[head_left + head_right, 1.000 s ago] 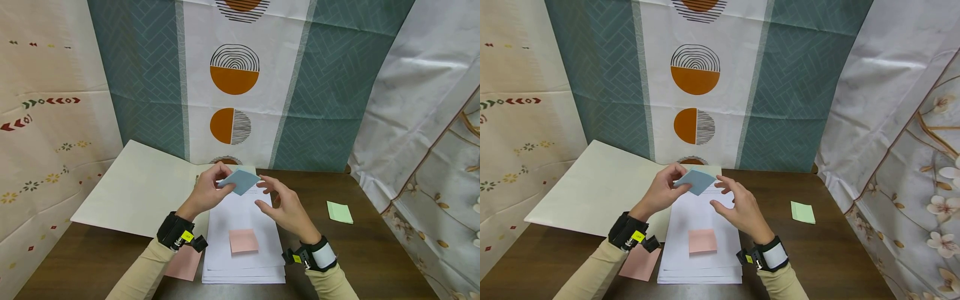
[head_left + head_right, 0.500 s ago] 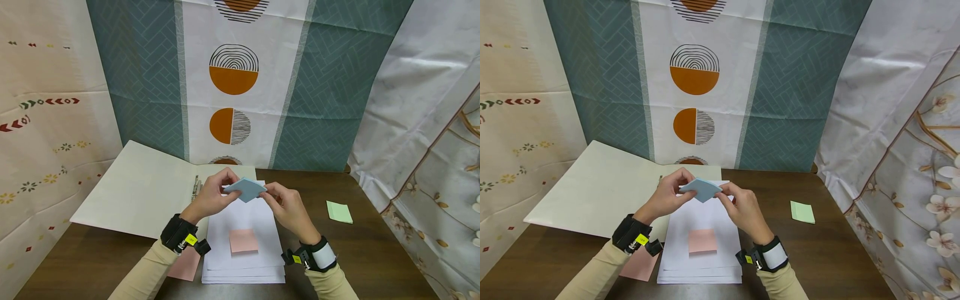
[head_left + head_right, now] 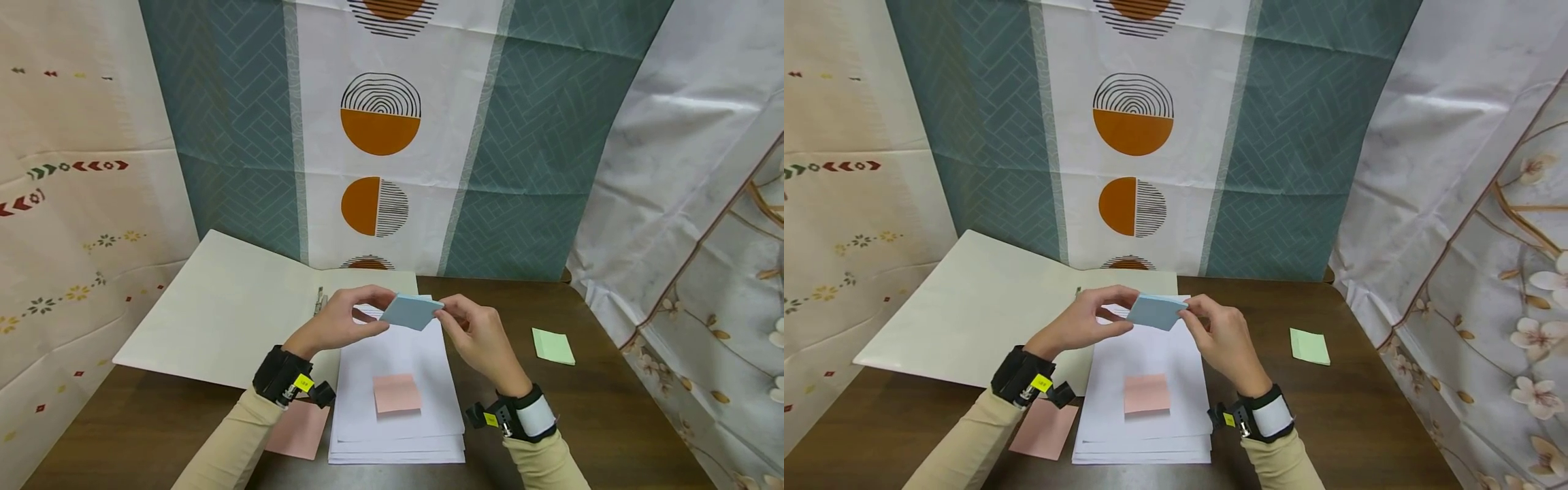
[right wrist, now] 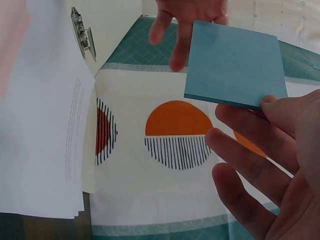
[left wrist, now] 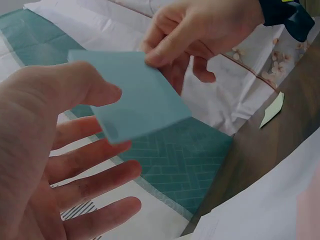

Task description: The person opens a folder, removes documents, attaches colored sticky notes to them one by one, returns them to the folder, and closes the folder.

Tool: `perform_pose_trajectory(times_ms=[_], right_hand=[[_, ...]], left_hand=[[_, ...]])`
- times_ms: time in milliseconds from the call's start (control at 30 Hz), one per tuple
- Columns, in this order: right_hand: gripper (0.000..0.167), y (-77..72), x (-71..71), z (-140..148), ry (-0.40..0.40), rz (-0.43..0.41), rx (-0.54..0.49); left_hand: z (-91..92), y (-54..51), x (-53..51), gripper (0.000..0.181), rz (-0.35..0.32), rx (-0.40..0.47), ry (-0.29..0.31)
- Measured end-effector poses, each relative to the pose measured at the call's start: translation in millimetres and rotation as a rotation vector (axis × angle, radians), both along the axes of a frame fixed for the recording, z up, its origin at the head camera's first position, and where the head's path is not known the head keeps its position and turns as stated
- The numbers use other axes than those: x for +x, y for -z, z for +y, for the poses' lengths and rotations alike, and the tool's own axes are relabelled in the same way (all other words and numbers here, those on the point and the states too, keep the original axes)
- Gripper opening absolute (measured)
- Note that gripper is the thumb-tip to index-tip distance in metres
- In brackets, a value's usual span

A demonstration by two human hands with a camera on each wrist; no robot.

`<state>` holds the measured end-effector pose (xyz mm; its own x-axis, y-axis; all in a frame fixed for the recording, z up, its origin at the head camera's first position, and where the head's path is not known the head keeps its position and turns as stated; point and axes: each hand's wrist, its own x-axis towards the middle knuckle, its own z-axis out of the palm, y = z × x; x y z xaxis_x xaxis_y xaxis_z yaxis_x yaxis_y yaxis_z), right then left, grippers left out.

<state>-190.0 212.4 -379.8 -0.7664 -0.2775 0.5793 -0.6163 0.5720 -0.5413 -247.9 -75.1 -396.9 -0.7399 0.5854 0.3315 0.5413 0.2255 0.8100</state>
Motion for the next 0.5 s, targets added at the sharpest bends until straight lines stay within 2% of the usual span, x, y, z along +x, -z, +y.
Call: perform_pose_trajectory(times_ms=[167, 333, 500], right_hand=[[0.012, 0.8, 0.1, -3, -0.006, 0.001, 0.033], [0.008, 4.2, 0.9, -9, -0.035, 0.042, 0.081], [0.008, 4.9, 1.8, -9, -0.034, 0.043, 0.088]], left_hand=[[0.3, -3.4, 3.5, 0.047, 0.017, -0.027, 0.017], [9.1, -2.3, 8.3, 0.031, 0.071, -0.092, 0.037], [10.6, -4.1, 10.1, 0.024, 0.099, -0.109, 0.038]])
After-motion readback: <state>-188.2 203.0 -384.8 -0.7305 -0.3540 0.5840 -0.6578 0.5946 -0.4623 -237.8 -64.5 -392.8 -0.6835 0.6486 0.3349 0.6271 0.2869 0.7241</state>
